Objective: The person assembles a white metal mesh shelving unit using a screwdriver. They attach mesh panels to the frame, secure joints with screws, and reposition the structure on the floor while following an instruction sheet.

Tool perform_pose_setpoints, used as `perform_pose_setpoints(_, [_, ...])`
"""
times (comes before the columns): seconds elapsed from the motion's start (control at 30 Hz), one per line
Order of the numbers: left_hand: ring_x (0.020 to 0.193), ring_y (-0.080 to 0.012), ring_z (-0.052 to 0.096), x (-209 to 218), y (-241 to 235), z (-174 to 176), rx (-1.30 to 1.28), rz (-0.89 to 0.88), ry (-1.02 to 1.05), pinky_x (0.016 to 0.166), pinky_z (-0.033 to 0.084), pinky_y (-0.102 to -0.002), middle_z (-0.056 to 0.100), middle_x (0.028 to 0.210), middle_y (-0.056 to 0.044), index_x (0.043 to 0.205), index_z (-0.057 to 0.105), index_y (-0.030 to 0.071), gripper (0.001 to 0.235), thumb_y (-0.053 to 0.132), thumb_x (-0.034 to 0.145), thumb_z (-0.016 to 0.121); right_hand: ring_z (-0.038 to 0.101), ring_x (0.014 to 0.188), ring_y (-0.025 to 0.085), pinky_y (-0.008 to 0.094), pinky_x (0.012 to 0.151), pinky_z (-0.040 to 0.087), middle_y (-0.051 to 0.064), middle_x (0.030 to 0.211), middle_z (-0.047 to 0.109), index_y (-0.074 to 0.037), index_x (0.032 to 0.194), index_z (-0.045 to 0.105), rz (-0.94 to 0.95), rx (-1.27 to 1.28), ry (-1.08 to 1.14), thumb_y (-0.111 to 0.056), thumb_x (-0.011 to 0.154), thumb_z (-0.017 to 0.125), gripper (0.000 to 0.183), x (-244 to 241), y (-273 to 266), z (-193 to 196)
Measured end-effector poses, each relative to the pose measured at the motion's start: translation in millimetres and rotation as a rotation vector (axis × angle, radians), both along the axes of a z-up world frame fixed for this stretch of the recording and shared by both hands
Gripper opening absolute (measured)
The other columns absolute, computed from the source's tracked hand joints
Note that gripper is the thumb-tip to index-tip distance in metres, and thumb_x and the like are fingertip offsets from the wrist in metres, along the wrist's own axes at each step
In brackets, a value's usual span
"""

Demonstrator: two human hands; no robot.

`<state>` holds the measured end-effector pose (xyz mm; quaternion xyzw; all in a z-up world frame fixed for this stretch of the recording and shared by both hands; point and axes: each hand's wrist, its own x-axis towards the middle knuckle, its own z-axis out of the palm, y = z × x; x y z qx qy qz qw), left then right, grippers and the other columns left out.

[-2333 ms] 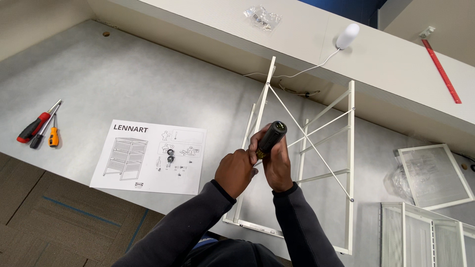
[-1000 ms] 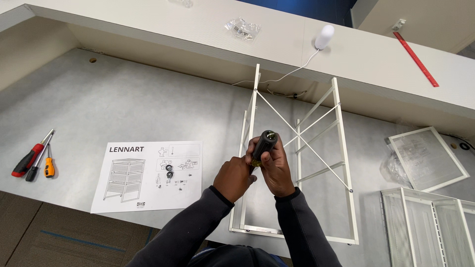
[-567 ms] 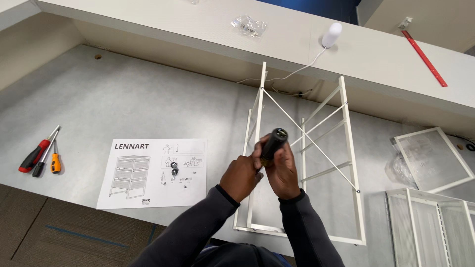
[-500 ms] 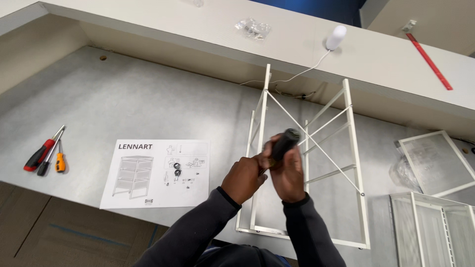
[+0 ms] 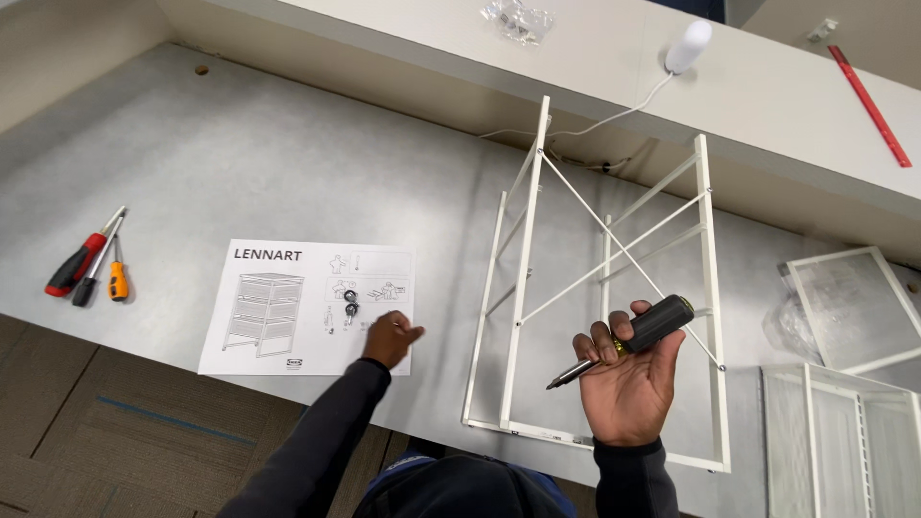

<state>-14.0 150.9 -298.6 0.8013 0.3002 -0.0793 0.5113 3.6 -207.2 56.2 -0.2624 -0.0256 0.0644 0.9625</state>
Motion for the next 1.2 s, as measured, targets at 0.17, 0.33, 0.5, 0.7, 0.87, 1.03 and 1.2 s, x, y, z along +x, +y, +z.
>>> perform_pose_setpoints(0.17, [0.061, -0.0213, 0.079, 1, 36, -25, 0.061, 0.153, -0.002, 0.076, 0.059, -0.035, 0.079, 0.073, 0.001, 0.091, 0.068, 0.023, 0.023, 0.035, 0.086, 0.087, 0.051, 0.077, 0.015, 0.035, 0.08, 0.043, 0.001, 0.101, 0.063, -0.014, 0.14, 0.071, -0.079, 0.012, 0.052, -0.057, 0.124, 0.061, 0.047, -20, -17, 13])
perform_pose_setpoints(0.33, [0.065, -0.028, 0.084, -18, 41, 9, -0.057, 0.267, -0.158, 0.061, 0.056, -0.033, 0.082, 0.1, -0.008, 0.104, 0.07, 0.014, 0.027, 0.021, 0.104, 0.096, 0.051, 0.076, 0.017, 0.034, 0.08, 0.045, 0.001, 0.097, 0.062, -0.014, 0.127, 0.07, -0.171, 0.082, 0.125, -0.066, 0.12, 0.062, 0.053, -33, -63, 23])
perform_pose_setpoints(0.5, [0.077, -0.0235, 0.087, -40, 10, 68, -0.027, 0.286, -0.088, 0.09, 0.054, -0.034, 0.079, 0.116, -0.003, 0.106, 0.073, 0.017, 0.013, 0.028, 0.11, 0.08, 0.057, 0.071, 0.014, 0.032, 0.073, 0.05, 0.002, 0.089, 0.069, -0.014, 0.106, 0.071, -0.426, 0.202, 0.151, -0.067, 0.113, 0.072, 0.054, -28, -129, 26])
perform_pose_setpoints(0.7, [0.074, -0.0198, 0.08, -36, -51, 149, -0.179, 0.274, -0.179, 0.068, 0.058, -0.035, 0.079, 0.114, -0.006, 0.106, 0.074, 0.013, 0.015, 0.027, 0.109, 0.079, 0.049, 0.067, 0.012, 0.029, 0.072, 0.041, -0.006, 0.08, 0.06, -0.025, 0.096, 0.078, -0.555, -0.219, 0.138, -0.088, 0.091, 0.069, 0.063, -3, -192, 35])
perform_pose_setpoints(0.87, [0.08, -0.0227, 0.076, -9, -109, 232, -0.276, 0.136, -0.232, 0.069, 0.056, -0.035, 0.085, 0.115, -0.01, 0.116, 0.074, 0.009, 0.024, 0.032, 0.113, 0.076, 0.044, 0.058, 0.013, 0.031, 0.06, 0.036, -0.002, 0.072, 0.052, -0.019, 0.096, 0.069, -0.564, -0.474, -0.184, -0.086, 0.1, 0.065, 0.068, 24, -190, 41])
perform_pose_setpoints(1.03, [0.093, -0.0269, 0.078, -1, -150, 259, -0.403, -0.043, -0.27, 0.077, 0.063, -0.037, 0.083, 0.123, -0.022, 0.133, 0.076, 0.003, 0.033, 0.023, 0.127, 0.05, 0.042, 0.045, 0.017, 0.033, 0.049, 0.045, 0.006, 0.065, 0.042, -0.01, 0.097, 0.055, -0.486, -0.393, -0.235, -0.086, 0.11, 0.045, 0.078, 67, -209, -5])
perform_pose_setpoints(1.2, [0.08, -0.0298, 0.072, -28, -171, 293, -0.447, 0.194, -0.305, 0.066, 0.056, -0.041, 0.085, 0.114, -0.022, 0.134, 0.073, 0.001, 0.037, 0.034, 0.121, 0.06, 0.039, 0.056, 0.012, 0.031, 0.056, 0.034, 0.001, 0.068, 0.049, -0.015, 0.095, 0.062, -0.371, -0.441, -0.351, -0.084, 0.109, 0.055, 0.071, 70, -189, 20])
